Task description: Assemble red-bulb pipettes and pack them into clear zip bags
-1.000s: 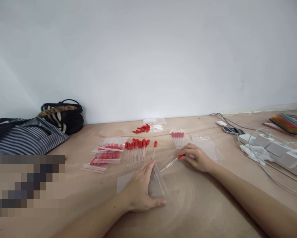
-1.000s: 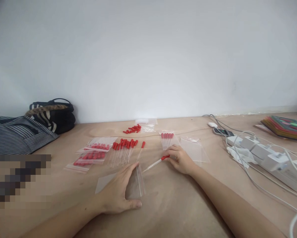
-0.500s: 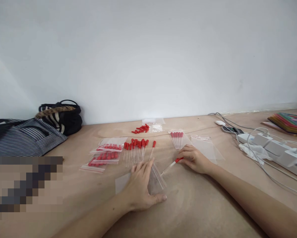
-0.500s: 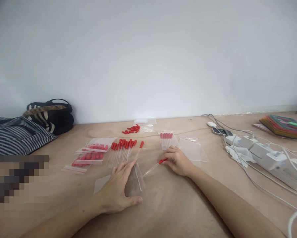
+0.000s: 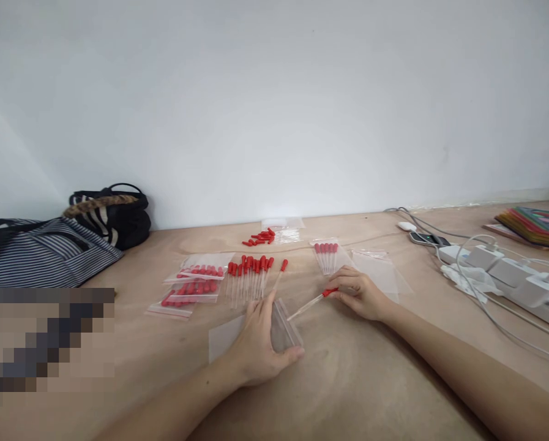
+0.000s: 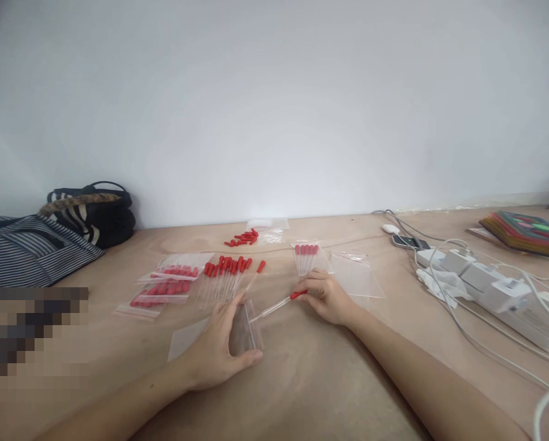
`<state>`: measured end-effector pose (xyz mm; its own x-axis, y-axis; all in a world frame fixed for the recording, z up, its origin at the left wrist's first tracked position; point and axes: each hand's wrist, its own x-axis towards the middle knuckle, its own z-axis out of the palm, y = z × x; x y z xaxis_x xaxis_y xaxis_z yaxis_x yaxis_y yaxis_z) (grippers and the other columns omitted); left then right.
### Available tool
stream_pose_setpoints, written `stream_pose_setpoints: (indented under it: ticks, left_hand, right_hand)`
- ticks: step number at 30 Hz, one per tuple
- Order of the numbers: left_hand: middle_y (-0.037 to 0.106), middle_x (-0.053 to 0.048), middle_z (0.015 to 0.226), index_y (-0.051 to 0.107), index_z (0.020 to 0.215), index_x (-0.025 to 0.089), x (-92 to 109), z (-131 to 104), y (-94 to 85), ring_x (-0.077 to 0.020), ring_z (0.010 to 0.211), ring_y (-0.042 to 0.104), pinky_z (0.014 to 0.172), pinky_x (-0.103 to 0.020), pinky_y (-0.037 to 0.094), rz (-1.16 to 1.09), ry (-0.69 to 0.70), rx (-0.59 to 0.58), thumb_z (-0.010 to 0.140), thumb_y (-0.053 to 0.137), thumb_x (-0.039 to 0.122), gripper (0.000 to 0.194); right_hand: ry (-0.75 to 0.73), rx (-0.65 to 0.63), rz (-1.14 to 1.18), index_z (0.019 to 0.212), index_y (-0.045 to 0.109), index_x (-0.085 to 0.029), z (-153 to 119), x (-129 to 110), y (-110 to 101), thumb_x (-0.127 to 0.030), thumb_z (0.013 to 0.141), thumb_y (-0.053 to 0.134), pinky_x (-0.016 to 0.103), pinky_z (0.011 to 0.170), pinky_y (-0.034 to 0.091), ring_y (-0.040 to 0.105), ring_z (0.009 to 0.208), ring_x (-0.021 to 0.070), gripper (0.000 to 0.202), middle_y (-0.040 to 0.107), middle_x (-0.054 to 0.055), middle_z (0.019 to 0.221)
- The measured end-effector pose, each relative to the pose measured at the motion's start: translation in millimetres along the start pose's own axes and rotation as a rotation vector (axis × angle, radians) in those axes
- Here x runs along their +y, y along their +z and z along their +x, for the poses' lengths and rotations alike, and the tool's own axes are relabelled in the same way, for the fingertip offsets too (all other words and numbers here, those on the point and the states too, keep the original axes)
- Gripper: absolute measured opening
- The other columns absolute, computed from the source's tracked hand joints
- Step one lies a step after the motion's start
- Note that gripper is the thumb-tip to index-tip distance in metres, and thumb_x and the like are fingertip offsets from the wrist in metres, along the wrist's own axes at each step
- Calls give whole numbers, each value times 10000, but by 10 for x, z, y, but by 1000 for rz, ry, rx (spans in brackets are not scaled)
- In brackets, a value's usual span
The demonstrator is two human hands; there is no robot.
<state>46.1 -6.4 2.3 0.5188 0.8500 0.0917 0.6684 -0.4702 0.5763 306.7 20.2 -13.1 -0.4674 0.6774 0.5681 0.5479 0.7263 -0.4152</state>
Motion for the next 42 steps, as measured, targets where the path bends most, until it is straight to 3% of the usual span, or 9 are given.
stream_pose_setpoints:
  ticks: [6,14,22,29,32,35,37,40,42]
  left_hand:
    - [388,-122,1191,84,1338,233,-26,24,19,-329,1115,350,907,-523,309,-14,27,13,547,706,380,1017]
    - [426,-103,1153,81,1348,215,13,26,6,-277,1090,386,908,-470,328,-63,38,-10,589,683,319,974]
    - [387,-121,1231,45,1355,224,-68,32,39,-296,1155,340,935,-493,302,-74,47,-23,568,694,357,1030]
    - [382,-132,1250,153,1332,180,-7,26,3,-299,1164,331,950,-470,305,-34,24,-27,565,691,372,957]
    - [390,-129,1239,135,1335,185,-26,29,13,-296,1155,342,947,-472,309,-33,29,-29,563,691,382,972]
    - [387,-123,1243,134,1334,198,-37,22,22,-297,1155,343,944,-480,312,-35,32,-16,563,696,366,968]
    - [384,-120,1248,151,1329,209,-35,15,24,-303,1150,350,937,-486,319,-43,49,0,562,701,354,955]
    - [403,-126,1230,173,1324,198,-32,12,27,-307,1130,372,930,-486,329,-58,74,11,565,704,344,938]
    - [410,-129,1225,194,1319,186,-34,15,31,-313,1128,374,930,-485,330,-61,78,15,556,709,331,932]
  right_hand:
    - [-7,-18,-56,864,638,-233,-13,76,-37,-264,837,453,350,732,432,562,792,175,189,650,58,835]
    - [12,-38,-75,859,646,-237,-22,112,-42,-292,817,499,337,719,431,566,773,168,162,653,50,818]
    - [17,-13,-39,882,640,-243,-22,92,-34,-290,825,478,343,727,434,560,794,175,179,651,52,838]
    - [74,-78,-252,895,652,-258,-52,161,-47,-295,768,555,350,704,395,538,773,187,164,632,48,827]
    - [107,-11,-244,904,650,-232,-19,46,2,-314,739,578,340,705,399,534,774,185,198,603,64,842]
    - [270,49,-79,699,644,-189,67,-236,170,-317,762,534,265,593,408,529,645,137,180,581,39,704]
    - [414,-33,40,572,599,-183,137,-447,328,-325,755,535,224,495,365,493,542,110,240,556,4,576]
    - [563,-205,216,617,611,-188,231,-666,537,-294,702,577,191,425,298,443,466,80,140,549,-31,536]
    - [647,-247,243,626,617,-190,279,-731,617,-275,686,576,186,430,283,433,467,75,112,538,-40,524]
